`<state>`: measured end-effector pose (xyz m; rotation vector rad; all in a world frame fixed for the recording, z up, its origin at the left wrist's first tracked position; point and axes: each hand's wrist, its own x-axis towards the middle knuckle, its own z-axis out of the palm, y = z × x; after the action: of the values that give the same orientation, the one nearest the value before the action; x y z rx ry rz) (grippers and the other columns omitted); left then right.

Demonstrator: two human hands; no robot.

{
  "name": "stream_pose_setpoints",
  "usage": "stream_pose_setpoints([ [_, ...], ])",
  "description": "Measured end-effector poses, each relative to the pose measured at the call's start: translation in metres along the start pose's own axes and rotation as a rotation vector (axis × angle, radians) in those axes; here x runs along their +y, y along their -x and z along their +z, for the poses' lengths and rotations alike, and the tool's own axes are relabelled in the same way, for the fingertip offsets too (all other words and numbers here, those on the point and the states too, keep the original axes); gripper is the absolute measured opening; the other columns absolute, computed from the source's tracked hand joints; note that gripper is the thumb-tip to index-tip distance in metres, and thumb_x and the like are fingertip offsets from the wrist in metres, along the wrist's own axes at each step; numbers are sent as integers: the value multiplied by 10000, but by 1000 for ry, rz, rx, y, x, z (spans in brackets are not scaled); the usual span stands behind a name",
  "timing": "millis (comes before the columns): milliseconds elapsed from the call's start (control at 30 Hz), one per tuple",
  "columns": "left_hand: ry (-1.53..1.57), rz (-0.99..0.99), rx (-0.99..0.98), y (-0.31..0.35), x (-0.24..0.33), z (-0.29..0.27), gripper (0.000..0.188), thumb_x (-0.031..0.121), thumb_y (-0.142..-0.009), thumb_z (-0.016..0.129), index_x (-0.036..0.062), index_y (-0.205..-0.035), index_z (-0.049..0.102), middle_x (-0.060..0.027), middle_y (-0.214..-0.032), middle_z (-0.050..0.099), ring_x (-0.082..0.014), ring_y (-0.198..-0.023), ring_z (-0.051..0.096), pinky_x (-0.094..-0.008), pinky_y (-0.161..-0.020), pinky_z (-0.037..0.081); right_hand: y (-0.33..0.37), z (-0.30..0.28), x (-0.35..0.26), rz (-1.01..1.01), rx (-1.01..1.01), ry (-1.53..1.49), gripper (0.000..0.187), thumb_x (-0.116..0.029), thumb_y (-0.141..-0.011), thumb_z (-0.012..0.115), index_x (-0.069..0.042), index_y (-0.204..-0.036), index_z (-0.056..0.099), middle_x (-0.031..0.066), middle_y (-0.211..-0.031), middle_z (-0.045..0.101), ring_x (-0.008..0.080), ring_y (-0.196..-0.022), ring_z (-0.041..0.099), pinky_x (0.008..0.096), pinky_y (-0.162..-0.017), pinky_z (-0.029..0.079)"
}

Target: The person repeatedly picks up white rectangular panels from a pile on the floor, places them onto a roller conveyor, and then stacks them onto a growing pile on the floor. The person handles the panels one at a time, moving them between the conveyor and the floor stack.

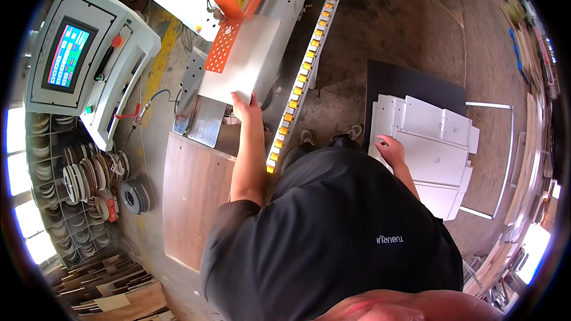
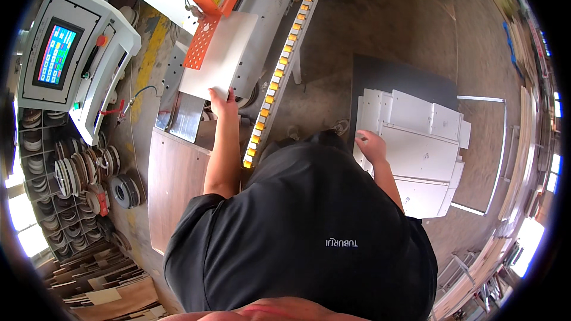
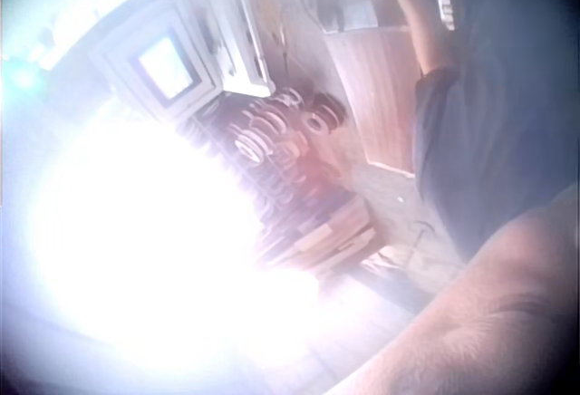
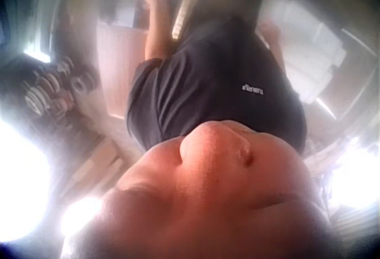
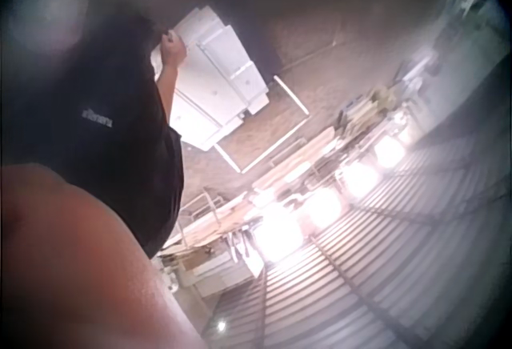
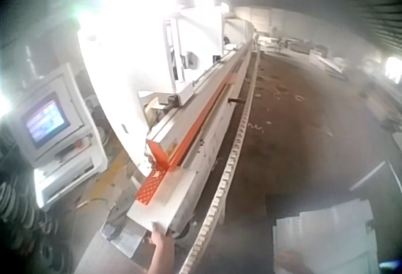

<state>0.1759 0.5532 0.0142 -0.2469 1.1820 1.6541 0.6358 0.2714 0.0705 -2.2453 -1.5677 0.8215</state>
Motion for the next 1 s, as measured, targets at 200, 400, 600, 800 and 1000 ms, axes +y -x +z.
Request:
stream_pose_setpoints([
  [200, -103, -108, -121, -16, -10, 42, 523, 475, -996, 609, 94, -1344, 520, -91, -1280, 603, -302, -1061, 639, -428, -806, 604, 5, 5, 26, 72, 8, -63, 338, -284, -863, 746, -120, -1157, 725, 73, -1092, 744, 219, -892, 724, 351, -805, 565],
  [400, -516, -201, -289, -59, -17, 46, 433, 461, -1013, 576, 65, -1184, 540, -125, -1008, 712, -291, -856, 700, -404, -737, 586, 32, 26, 82, 215, 0, -131, 325, -334, -858, 729, -132, -1112, 744, 76, -1035, 751, 239, -846, 719, 375, -795, 565],
  [600, -1243, 127, -475, 47, -86, 64, 295, 327, -977, 614, 54, -1087, 629, -65, -1105, 699, -173, -982, 633, -358, -828, 459, 64, 32, 147, 432, -19, -126, 345, -421, -856, 659, -189, -1096, 745, 71, -1011, 753, 287, -927, 708, 417, -840, 553],
  [800, -1858, 593, -719, 64, -152, 107, 567, 344, -932, 669, -34, -1320, 503, -222, -1228, 609, -357, -1075, 618, -443, -932, 484, 52, 25, 207, 629, -12, -269, 368, -430, -863, 653, -199, -1138, 736, 57, -1066, 752, 278, -982, 706, 391, -870, 553],
  [1000, -2263, 736, -544, 76, -181, 128, 643, 316, -929, 662, -64, -1376, 398, -264, -1269, 575, -416, -1133, 605, -507, -956, 484, 0, 21, 309, 771, 89, -324, 408, -462, -879, 651, -200, -1186, 714, 68, -1065, 743, 286, -1010, 696, 399, -877, 548],
])
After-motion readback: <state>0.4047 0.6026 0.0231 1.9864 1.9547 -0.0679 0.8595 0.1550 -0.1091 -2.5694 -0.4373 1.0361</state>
